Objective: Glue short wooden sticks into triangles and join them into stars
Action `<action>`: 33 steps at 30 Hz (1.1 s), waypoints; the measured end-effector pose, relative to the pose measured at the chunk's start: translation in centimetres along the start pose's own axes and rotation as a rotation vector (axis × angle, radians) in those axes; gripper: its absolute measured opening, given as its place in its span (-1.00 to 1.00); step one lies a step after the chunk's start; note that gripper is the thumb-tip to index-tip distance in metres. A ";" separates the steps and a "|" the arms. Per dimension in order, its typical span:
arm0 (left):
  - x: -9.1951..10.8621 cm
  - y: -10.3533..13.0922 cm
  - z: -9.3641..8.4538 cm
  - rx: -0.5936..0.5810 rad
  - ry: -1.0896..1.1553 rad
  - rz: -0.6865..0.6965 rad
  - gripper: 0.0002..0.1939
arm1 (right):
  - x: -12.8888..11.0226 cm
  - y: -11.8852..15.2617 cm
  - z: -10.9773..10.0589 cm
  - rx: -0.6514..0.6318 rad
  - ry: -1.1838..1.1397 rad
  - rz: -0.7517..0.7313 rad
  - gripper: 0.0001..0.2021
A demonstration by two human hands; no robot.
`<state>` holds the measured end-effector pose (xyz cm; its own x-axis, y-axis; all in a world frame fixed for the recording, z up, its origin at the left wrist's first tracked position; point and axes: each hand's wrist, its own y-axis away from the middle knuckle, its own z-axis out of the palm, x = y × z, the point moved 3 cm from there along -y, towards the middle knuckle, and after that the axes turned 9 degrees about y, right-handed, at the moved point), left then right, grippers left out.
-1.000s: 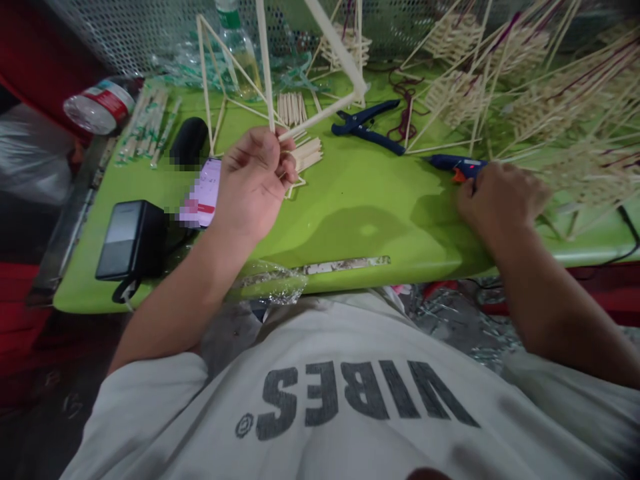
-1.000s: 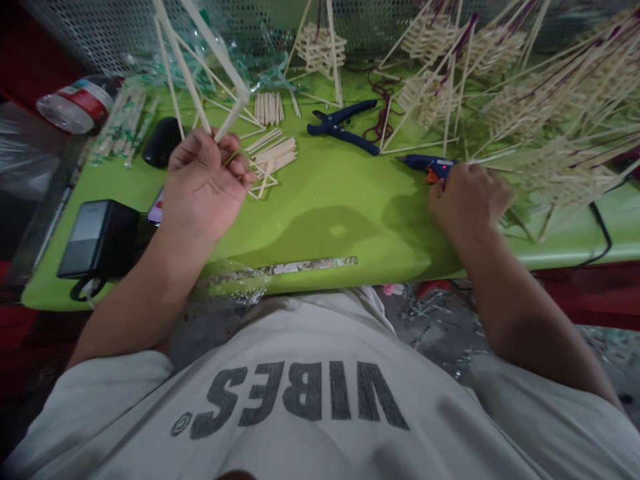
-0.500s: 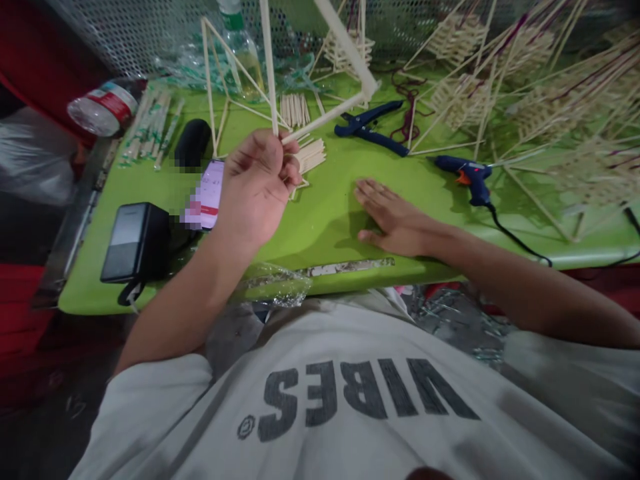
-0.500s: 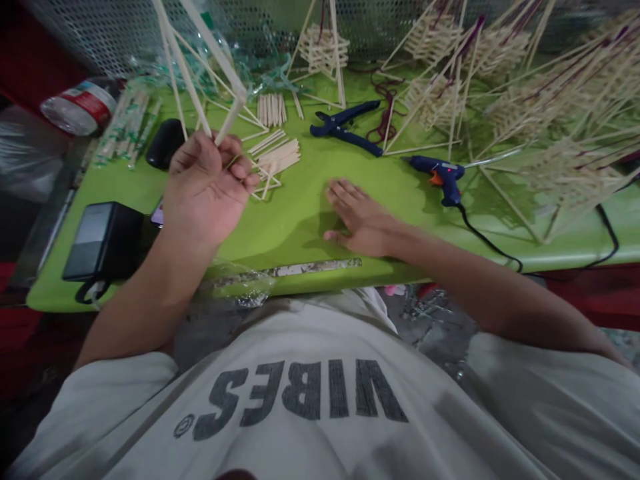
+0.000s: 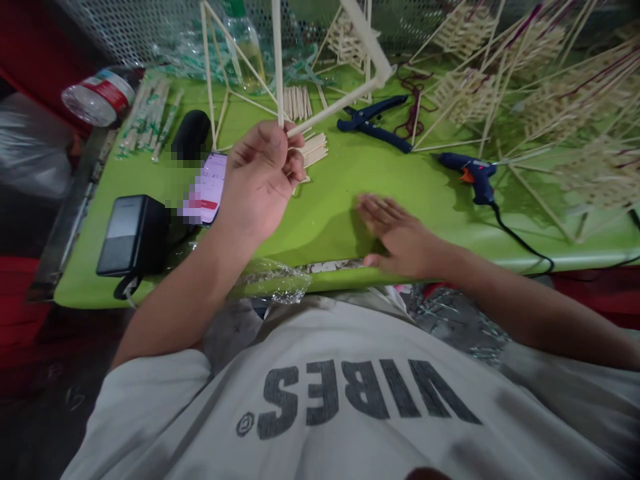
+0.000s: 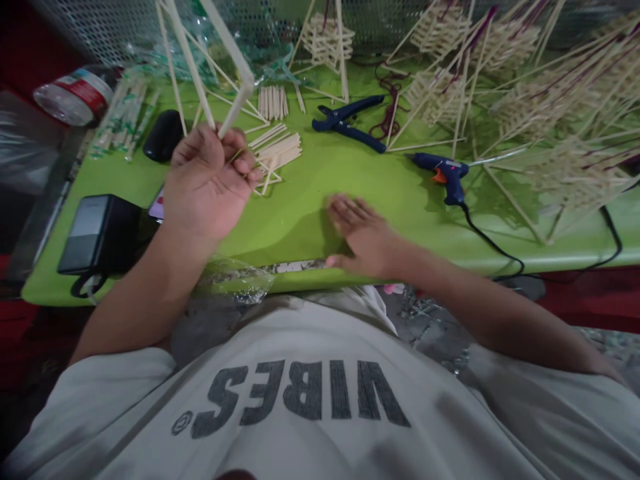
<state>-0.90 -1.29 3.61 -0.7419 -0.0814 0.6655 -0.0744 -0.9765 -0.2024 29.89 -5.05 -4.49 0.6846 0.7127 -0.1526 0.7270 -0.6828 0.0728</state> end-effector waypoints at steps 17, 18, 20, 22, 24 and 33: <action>0.3 -0.2 -0.6 0.049 -0.051 0.000 -0.74 | -10.1 -8.2 -2.7 -0.084 0.137 -0.353 0.10; 0.3 -0.2 -0.7 0.074 -0.068 0.001 -0.74 | -9.5 -7.6 -2.3 -0.085 0.151 -0.309 0.12; 0.2 -0.1 -0.8 0.102 -0.079 -0.006 -0.75 | -6.9 -5.5 -1.9 -0.083 0.146 -0.176 0.20; 0.2 -0.1 -0.8 0.102 -0.064 -0.004 -0.76 | -3.3 -2.5 -1.8 -0.072 0.119 -0.021 0.30; 0.3 -0.1 -0.6 0.092 -0.052 0.006 -0.75 | -0.2 0.4 -2.2 -0.074 0.103 0.060 0.29; 0.0 -0.9 -1.3 0.013 -0.090 0.045 -0.76 | -4.0 -5.4 -5.5 -0.007 0.220 -0.019 -0.41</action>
<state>-1.70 -0.11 2.87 -0.6814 -0.1418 0.7180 -0.0333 -0.9740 -0.2240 23.49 -3.31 1.16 0.6650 0.7440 0.0649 0.7399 -0.6681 0.0788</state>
